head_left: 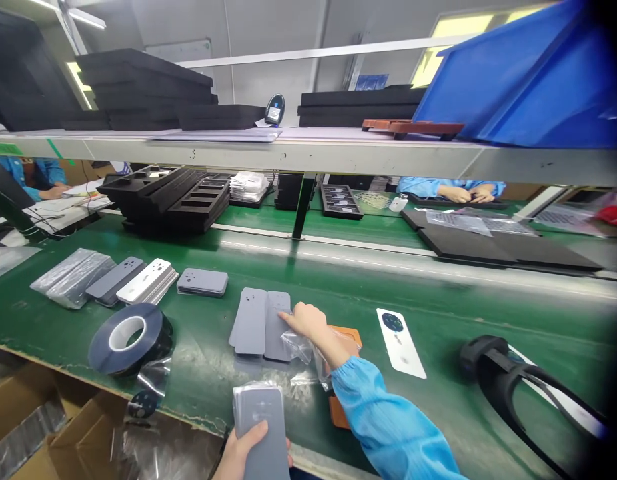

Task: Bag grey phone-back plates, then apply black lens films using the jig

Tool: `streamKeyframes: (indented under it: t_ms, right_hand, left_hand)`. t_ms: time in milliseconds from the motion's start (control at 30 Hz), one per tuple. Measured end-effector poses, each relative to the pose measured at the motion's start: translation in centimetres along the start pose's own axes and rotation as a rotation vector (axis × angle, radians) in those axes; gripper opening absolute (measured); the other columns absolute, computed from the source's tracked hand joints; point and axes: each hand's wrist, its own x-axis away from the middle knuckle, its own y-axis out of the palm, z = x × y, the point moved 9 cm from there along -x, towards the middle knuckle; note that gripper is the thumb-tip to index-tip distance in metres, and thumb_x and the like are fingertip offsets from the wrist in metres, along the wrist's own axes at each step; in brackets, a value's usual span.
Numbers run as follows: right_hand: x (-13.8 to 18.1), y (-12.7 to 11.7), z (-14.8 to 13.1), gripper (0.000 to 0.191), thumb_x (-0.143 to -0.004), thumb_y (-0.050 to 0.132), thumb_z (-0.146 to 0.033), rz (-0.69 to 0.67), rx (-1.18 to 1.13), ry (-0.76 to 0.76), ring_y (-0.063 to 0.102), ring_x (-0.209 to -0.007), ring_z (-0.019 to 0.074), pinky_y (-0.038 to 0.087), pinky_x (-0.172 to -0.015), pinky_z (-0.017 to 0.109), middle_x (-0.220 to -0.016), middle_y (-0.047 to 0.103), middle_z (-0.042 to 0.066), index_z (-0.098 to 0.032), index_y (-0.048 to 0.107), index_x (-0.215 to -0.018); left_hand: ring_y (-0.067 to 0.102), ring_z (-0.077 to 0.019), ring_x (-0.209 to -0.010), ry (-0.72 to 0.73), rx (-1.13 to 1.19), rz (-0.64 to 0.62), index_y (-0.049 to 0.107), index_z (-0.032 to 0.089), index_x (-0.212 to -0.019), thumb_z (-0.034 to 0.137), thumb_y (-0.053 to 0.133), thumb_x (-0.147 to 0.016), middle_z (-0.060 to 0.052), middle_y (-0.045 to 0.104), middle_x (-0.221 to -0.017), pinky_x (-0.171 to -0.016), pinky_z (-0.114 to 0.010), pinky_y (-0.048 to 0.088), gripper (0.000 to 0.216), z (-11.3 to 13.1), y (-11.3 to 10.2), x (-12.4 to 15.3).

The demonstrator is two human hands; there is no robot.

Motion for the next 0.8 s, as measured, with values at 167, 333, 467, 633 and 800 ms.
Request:
streamKeyframes:
  t_ms: [167,333,467,633,800]
  right_hand:
    - [-1.9,-1.3,-0.9,0.089,-0.079,0.073,-0.062,-0.035,-0.047,-0.146,0.065,-0.118,0.0345,0.050,-0.091,0.039,-0.129,0.068,0.017,-0.021,0.043,-0.152]
    - [-3.6,-1.1,-2.1,0.064,-0.090,0.072,-0.045,-0.132,-0.088,-0.275,0.061,-0.121,0.0294,0.048,-0.103,0.049,-0.138,0.060,0.013,-0.021,0.050,-0.145]
    - [-3.7,-0.4,-2.0,0.048,-0.097,0.064,-0.041,-0.134,-0.127,-0.283,0.060,-0.122,0.0290,0.049,-0.104,0.054,-0.140,0.058,0.012,-0.020,0.055,-0.139]
    - [-2.6,-0.6,-1.7,0.075,-0.081,0.081,-0.045,-0.092,-0.213,-0.241,0.062,-0.122,0.0328,0.048,-0.103,0.046,-0.133,0.066,0.014,-0.022,0.051,-0.146]
    - [2.7,-4.3,0.8,0.060,-0.095,0.060,-0.050,0.076,-0.387,-0.162,0.062,-0.123,0.0337,0.045,-0.103,0.042,-0.132,0.067,0.015,-0.019,0.054,-0.145]
  left_hand:
    - [0.075,-0.0302,-0.073,-0.010,0.026,-0.035,0.071,0.008,-0.089,0.059,0.087,-0.062,-0.017,0.077,-0.082,-0.066,-0.035,0.054,0.060,0.2,0.6,-0.3]
    - [0.075,-0.0302,-0.073,-0.014,0.020,-0.069,0.066,0.009,-0.098,0.052,0.086,-0.068,-0.018,0.077,-0.085,-0.065,-0.037,0.057,0.056,1.7,3.2,-0.9]
    - [0.075,-0.0296,-0.072,0.021,0.022,-0.068,0.065,0.007,-0.101,0.047,0.082,-0.072,-0.019,0.077,-0.087,-0.060,-0.036,0.057,0.052,3.6,4.8,-1.9]
    - [0.075,-0.0290,-0.073,0.029,-0.012,-0.051,0.064,0.008,-0.104,0.044,0.082,-0.073,-0.018,0.077,-0.088,-0.060,-0.036,0.059,0.050,4.1,5.1,-2.2]
    - [0.075,-0.0293,-0.073,0.037,-0.041,-0.025,0.065,0.008,-0.103,0.042,0.085,-0.070,-0.018,0.077,-0.088,-0.060,-0.036,0.059,0.051,3.5,4.9,-1.4]
